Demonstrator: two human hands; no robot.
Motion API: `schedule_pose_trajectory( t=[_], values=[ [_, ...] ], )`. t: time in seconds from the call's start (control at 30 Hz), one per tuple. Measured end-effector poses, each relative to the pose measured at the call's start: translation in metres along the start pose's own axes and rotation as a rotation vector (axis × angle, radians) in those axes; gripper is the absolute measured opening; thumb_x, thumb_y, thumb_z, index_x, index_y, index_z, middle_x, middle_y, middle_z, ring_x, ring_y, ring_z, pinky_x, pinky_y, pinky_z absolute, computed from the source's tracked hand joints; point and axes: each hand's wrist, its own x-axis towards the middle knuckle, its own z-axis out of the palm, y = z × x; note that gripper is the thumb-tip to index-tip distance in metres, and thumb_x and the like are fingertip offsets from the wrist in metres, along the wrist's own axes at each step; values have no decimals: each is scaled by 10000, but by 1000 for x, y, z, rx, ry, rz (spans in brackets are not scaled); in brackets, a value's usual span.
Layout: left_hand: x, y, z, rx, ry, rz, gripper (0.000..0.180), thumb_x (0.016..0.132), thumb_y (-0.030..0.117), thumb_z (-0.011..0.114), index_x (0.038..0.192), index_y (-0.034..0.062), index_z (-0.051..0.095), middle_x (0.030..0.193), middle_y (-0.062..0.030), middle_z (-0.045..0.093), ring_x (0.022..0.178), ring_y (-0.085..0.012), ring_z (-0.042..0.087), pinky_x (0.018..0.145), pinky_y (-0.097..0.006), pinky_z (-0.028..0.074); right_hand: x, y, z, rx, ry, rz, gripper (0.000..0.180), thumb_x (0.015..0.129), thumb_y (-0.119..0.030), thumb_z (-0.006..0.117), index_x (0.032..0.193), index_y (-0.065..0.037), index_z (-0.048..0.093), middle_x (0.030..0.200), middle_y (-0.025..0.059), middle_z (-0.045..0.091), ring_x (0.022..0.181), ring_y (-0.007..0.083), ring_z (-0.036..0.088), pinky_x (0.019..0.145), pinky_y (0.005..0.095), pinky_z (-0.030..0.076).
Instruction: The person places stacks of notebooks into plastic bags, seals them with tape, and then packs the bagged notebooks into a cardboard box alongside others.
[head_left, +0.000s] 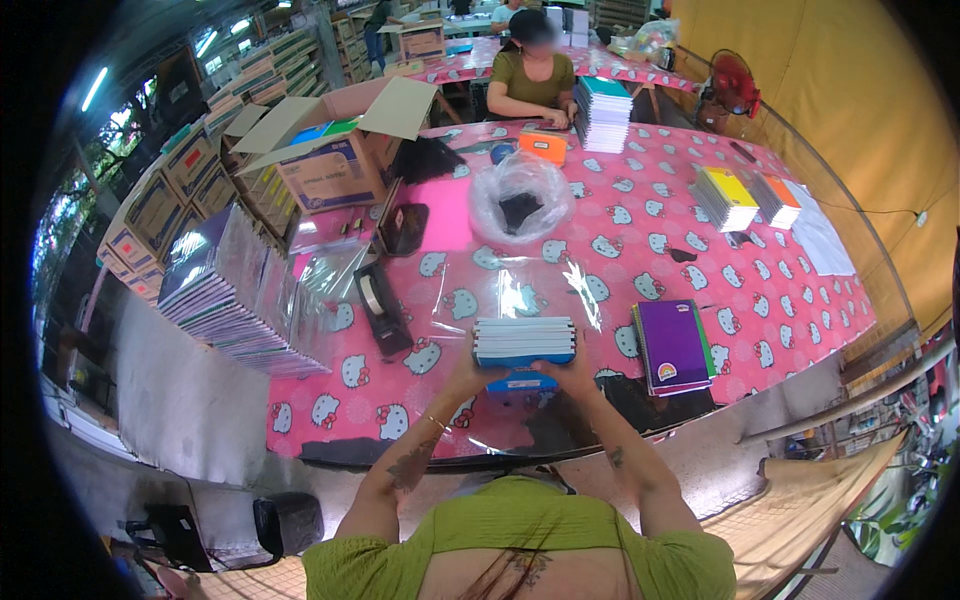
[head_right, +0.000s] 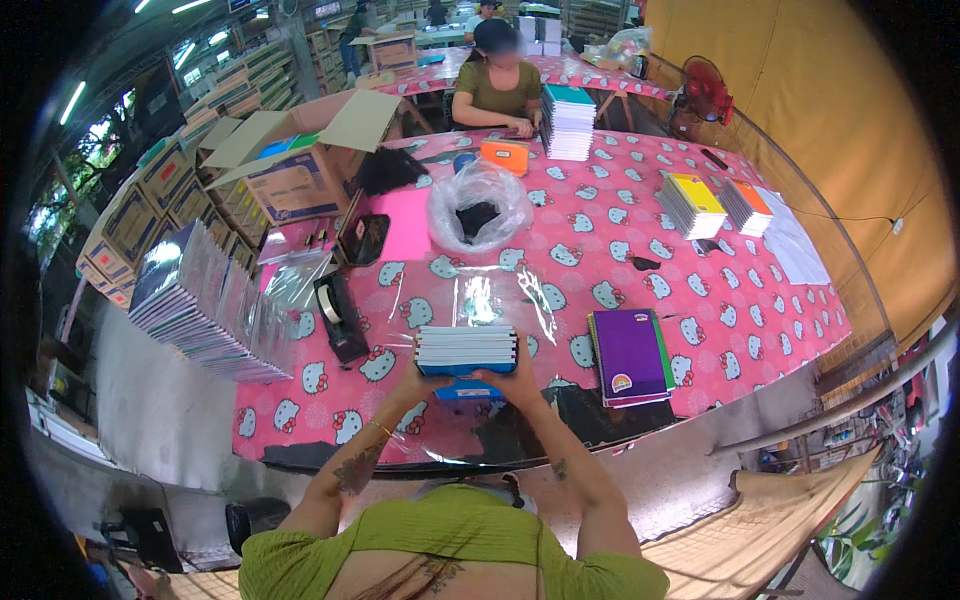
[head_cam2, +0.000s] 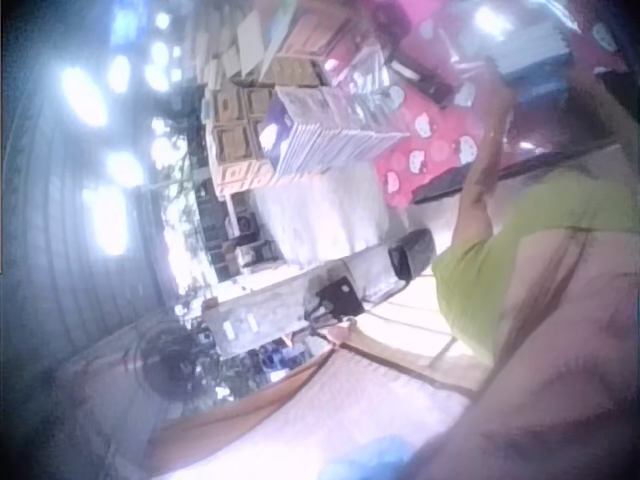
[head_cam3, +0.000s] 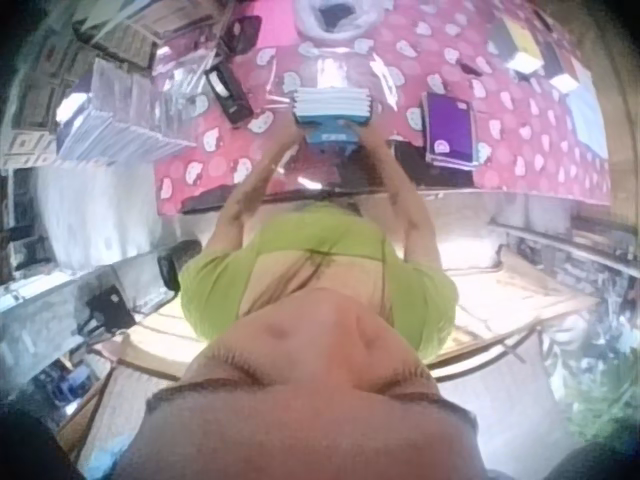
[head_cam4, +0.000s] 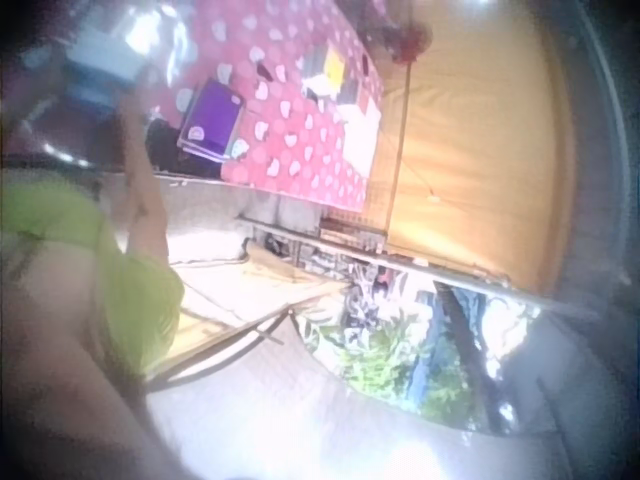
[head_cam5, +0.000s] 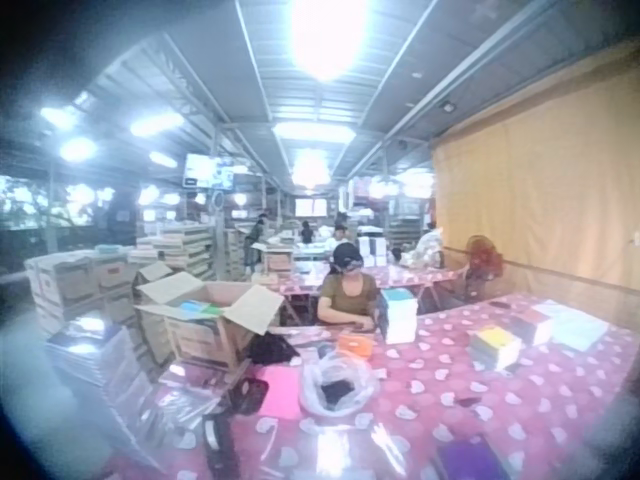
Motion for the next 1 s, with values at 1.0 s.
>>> schedule_pose_trajectory(
  t=[1.0],
  values=[
    [17, 66, -4, -120, 131, -380, 680, 773, 423, 809, 1224, -28, 572, 1100, -144, 668, 946, -213, 666, 804, -340, 548, -10, -4, -45, 291, -11, 710, 671, 870, -395, 727, 1363, -25, 460, 1241, 108, 580, 1121, 206, 582, 879, 371, 519]
  ],
)
